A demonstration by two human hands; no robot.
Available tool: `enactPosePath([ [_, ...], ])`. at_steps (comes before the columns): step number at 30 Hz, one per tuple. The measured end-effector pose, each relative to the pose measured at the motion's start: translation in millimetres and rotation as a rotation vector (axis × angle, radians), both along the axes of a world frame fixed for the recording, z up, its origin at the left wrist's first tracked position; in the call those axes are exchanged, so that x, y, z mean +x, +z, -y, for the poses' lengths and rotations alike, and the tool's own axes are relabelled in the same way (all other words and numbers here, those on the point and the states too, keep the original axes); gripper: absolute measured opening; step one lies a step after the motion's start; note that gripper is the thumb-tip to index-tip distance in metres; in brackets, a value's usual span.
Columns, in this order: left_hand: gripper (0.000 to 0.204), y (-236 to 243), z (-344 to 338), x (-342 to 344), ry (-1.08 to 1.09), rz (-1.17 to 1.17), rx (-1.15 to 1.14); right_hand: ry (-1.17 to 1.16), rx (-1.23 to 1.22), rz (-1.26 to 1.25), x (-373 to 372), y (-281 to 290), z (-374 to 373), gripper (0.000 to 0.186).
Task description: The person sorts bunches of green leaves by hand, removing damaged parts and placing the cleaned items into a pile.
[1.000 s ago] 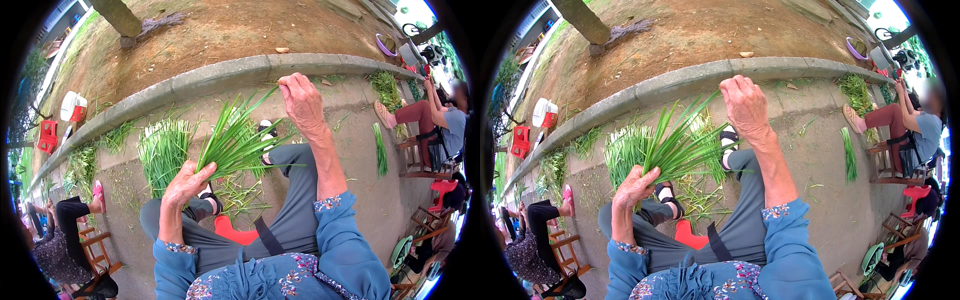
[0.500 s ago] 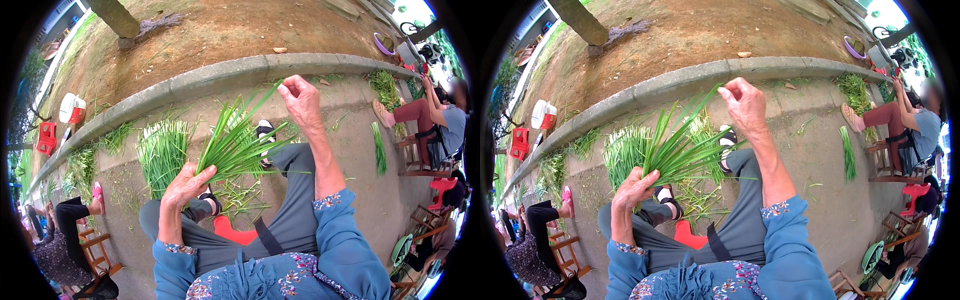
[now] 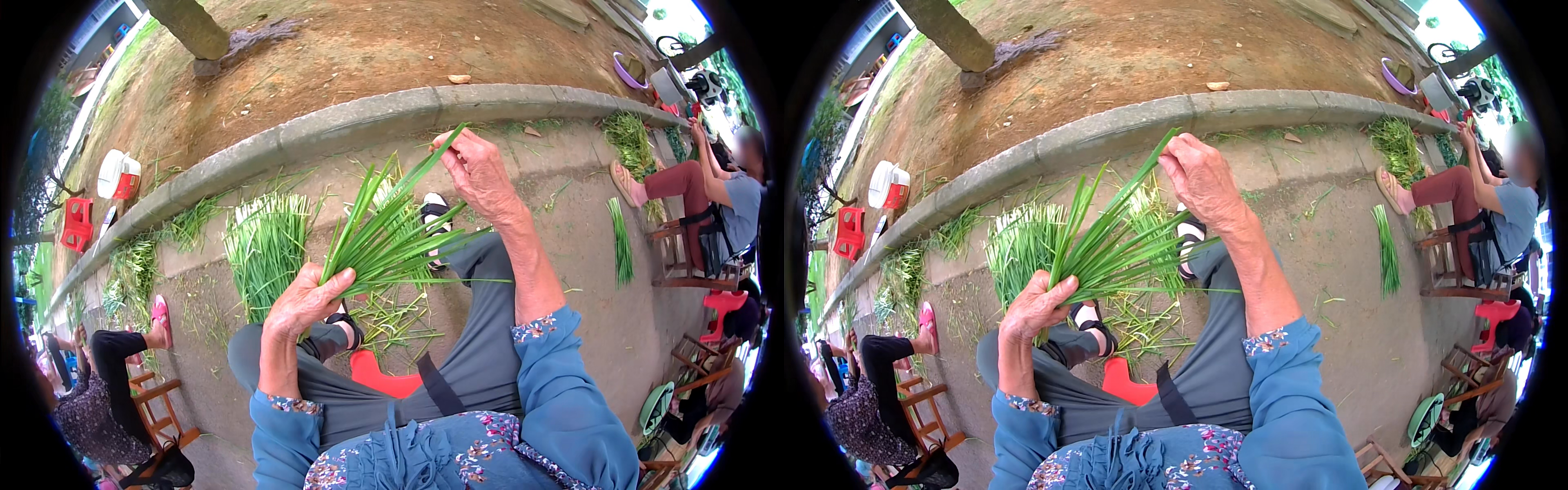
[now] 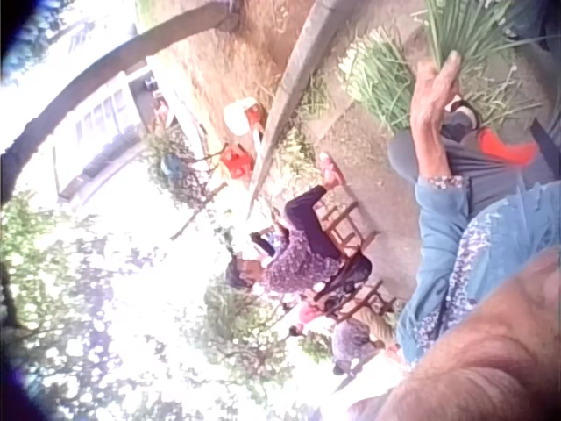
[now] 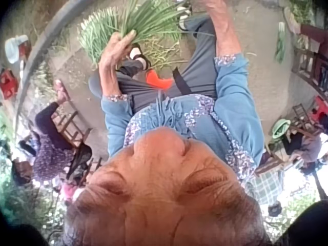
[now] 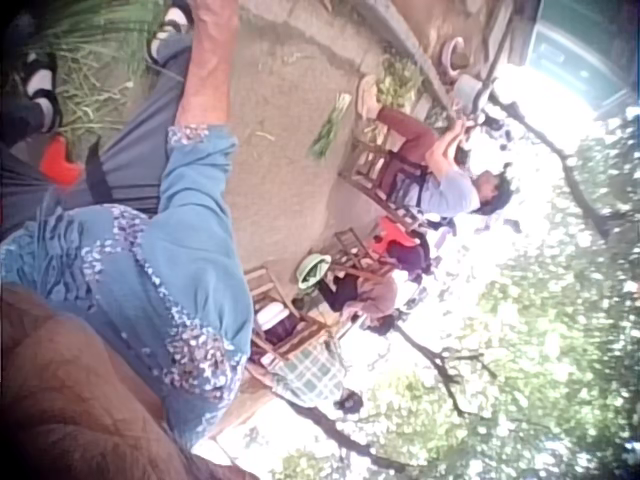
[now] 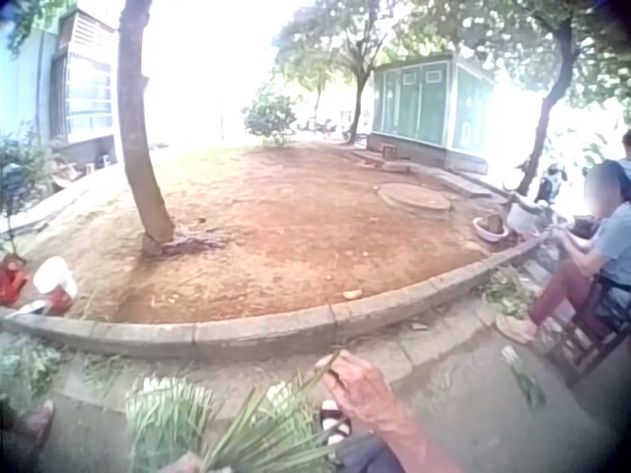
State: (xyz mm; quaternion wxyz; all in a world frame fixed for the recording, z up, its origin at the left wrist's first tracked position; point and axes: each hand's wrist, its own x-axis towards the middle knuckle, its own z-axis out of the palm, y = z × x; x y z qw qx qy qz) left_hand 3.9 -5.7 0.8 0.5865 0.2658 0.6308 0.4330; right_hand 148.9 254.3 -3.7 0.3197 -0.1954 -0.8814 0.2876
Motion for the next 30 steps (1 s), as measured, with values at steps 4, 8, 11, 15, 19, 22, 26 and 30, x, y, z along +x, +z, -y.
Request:
enactPosePath([
  [4, 0.042, -2, 1, -1, -0.004, -0.016, -0.005, 0.018, -0.01, -0.032, -1, 2, 3, 0.007],
  [8, 0.042, -2, 1, -1, 0.011, 0.01, -0.003, 0.039, -0.016, -0.008, -1, 1, 3, 0.006],
  [11, 0.042, 2, -1, 1, 0.01, 0.014, -0.016, 0.004, 0.047, 0.024, -2, 1, 5, 0.008],
  [15, 0.041, 3, -2, 2, 0.004, 0.007, 0.005, -0.217, 0.131, 0.112, -8, -6, 16, 0.013],
  [19, 0.042, 1, -3, 3, -0.001, 0.026, 0.023, -0.497, 0.031, -0.018, -14, -2, 12, 0.014],
  [22, 0.044, 0, -3, 3, -0.008, -0.047, 0.001, -0.504, -0.015, -0.288, -10, 11, 8, 0.014],
  [26, 0.045, -1, -4, 3, -0.016, -0.092, -0.034, -0.305, 0.134, -0.358, -9, 36, 26, 0.012],
  [30, 0.045, -3, -4, 2, -0.01, -0.08, -0.034, -0.036, 0.377, -0.173, -14, 33, 35, 0.016],
])
